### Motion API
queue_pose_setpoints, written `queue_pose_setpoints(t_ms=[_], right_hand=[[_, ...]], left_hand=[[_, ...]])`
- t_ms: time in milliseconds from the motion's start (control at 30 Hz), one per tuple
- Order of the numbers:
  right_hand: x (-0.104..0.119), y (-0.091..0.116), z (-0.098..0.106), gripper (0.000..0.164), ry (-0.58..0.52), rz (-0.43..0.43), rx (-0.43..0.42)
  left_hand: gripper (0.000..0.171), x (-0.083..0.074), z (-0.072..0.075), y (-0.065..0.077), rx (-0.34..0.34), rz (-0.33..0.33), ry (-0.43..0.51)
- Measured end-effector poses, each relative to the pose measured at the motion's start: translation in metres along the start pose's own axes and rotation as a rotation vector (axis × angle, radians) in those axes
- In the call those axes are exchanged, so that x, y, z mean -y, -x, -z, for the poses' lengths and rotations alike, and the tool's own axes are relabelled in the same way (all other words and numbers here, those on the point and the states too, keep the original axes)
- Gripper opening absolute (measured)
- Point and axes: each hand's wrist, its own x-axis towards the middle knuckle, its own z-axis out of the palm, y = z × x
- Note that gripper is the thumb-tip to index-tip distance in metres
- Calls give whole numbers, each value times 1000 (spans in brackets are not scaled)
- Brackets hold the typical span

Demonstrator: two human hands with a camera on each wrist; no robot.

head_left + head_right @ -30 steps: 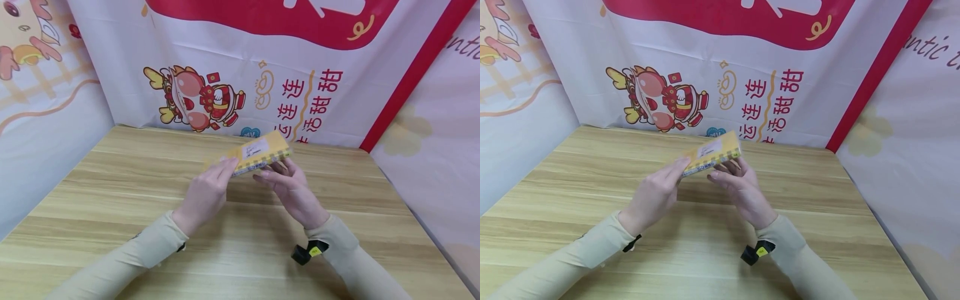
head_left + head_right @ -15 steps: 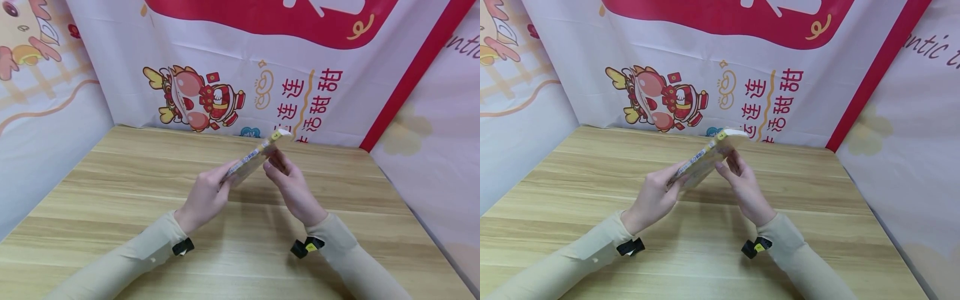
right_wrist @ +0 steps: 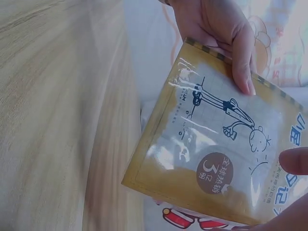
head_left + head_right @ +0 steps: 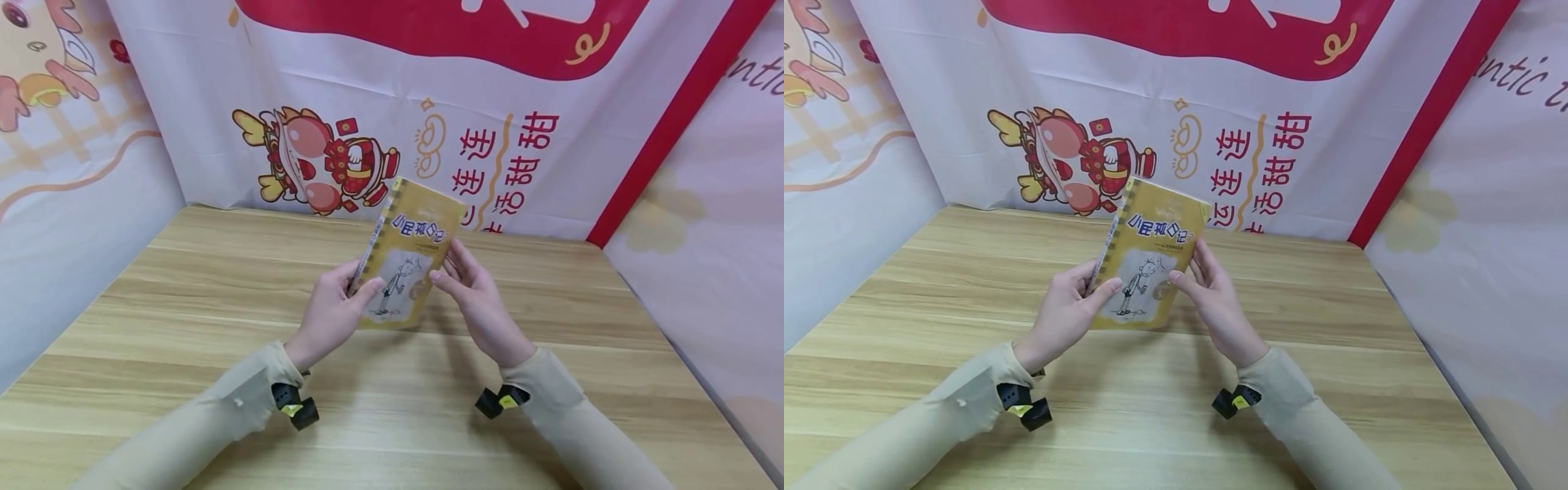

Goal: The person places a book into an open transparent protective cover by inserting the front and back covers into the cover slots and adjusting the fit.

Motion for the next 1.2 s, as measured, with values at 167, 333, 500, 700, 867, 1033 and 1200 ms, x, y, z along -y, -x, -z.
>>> queue_pose_setpoints(t_ms=[167, 333, 500, 700, 867, 1033, 1200], right_hand=[[0, 0, 0, 77, 18, -8, -8], [-3, -2, 1, 76, 23, 13, -3], [-6, -4, 5, 70, 19, 22, -11], [-7, -8, 12, 58, 13, -53, -121], [-3, -9, 19, 54, -65, -89, -105], [2, -8, 21, 53, -113, -51, 21], [5, -6, 20, 50, -133, -18, 84]], left_hand=[[25, -2, 0, -1, -5, 132, 97], [27, -5, 0, 0, 13, 273, 273], [29, -7, 1, 1, 30, 351, 375], [31, -8, 1, 0, 39, 399, 472], [33, -10, 1, 0, 57, 412, 501], [34, -11, 1, -1, 64, 404, 534], [34, -12, 2, 0, 66, 415, 538]])
